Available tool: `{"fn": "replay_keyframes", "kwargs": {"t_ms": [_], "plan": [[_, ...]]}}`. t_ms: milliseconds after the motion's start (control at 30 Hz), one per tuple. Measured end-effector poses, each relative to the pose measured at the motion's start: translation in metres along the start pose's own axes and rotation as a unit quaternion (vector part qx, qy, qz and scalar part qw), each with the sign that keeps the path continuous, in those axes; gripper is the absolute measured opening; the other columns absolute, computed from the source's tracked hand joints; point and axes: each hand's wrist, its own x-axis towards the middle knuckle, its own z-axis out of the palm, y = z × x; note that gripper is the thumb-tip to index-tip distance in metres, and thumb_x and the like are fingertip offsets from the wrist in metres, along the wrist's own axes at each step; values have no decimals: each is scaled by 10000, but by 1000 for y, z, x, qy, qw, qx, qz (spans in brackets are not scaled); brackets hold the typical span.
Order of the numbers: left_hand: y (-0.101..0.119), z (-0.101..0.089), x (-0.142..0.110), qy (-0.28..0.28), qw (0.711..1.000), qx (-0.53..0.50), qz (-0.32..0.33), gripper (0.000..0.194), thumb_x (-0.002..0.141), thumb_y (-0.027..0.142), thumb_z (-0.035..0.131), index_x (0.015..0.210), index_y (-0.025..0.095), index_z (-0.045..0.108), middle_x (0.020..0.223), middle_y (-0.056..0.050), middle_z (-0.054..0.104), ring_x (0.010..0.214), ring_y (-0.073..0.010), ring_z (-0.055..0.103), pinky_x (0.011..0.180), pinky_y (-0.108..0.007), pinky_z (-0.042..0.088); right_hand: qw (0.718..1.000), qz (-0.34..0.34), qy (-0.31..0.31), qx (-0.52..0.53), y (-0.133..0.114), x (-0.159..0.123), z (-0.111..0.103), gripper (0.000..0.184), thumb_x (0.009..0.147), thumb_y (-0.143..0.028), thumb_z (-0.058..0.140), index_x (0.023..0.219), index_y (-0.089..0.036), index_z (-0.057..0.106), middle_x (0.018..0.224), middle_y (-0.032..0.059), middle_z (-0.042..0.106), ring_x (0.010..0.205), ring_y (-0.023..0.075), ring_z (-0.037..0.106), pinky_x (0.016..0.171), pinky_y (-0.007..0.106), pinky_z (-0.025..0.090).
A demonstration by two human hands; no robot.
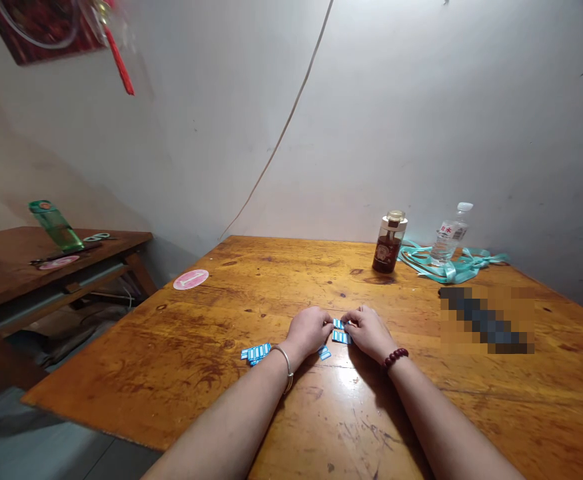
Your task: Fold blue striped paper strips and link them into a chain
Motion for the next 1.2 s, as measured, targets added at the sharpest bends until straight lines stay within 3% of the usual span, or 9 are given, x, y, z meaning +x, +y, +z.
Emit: {"fn": "replay_keyframes", "kwargs": {"t_ms": [200,300,500,700,900,1033,1200], "plan": [[0,-6,-6,26,998,-51,-16,302,778,345,389,968,221,588,902,-40,602,831,-149,518,723,-231,359,994,28,41,98,11,3,-4,252,690,-199,456,878,-180,623,815,38,550,758,133,507,691,231,374],[1,-10,-11,30,998,-62,5,287,785,340,373,913,228,604,872,-29,604,809,-146,516,696,-230,354,991,49,52,116,16,0,-9,217,697,-217,434,796,-169,621,813,38,586,748,138,528,672,237,391],[2,-12,-17,-12,999,-46,25,253,748,352,419,786,212,625,773,-32,606,742,-154,516,642,-233,344,997,38,-19,60,12,-12,-17,168,687,-273,465,649,-185,603,667,11,586,652,131,516,573,217,360],[2,-14,-21,-54,997,-55,24,259,703,393,487,860,232,615,815,-28,616,761,-164,530,649,-231,352,998,15,-51,16,1,-20,-21,194,629,-330,563,762,-193,602,718,20,552,653,132,484,554,214,327],[-4,-17,-22,-25,998,-53,32,294,748,417,414,877,250,619,828,-24,628,765,-166,538,648,-240,352,998,-17,-59,-10,-6,-22,-19,104,625,-246,571,718,-215,606,743,17,515,717,144,459,602,220,310],[-3,-15,-20,-43,997,-60,31,258,722,390,456,857,255,629,809,-17,631,752,-159,536,646,-234,349,998,-7,-67,-18,-6,-21,-19,95,626,-227,569,709,-217,615,725,14,505,716,144,459,600,218,307],[-10,-26,-19,-25,997,-78,-10,265,733,367,440,804,203,635,799,-22,627,744,-140,527,643,-217,353,998,-9,-60,-6,-8,-21,-21,91,639,-242,553,699,-211,614,712,17,511,724,152,470,603,224,320]]}}
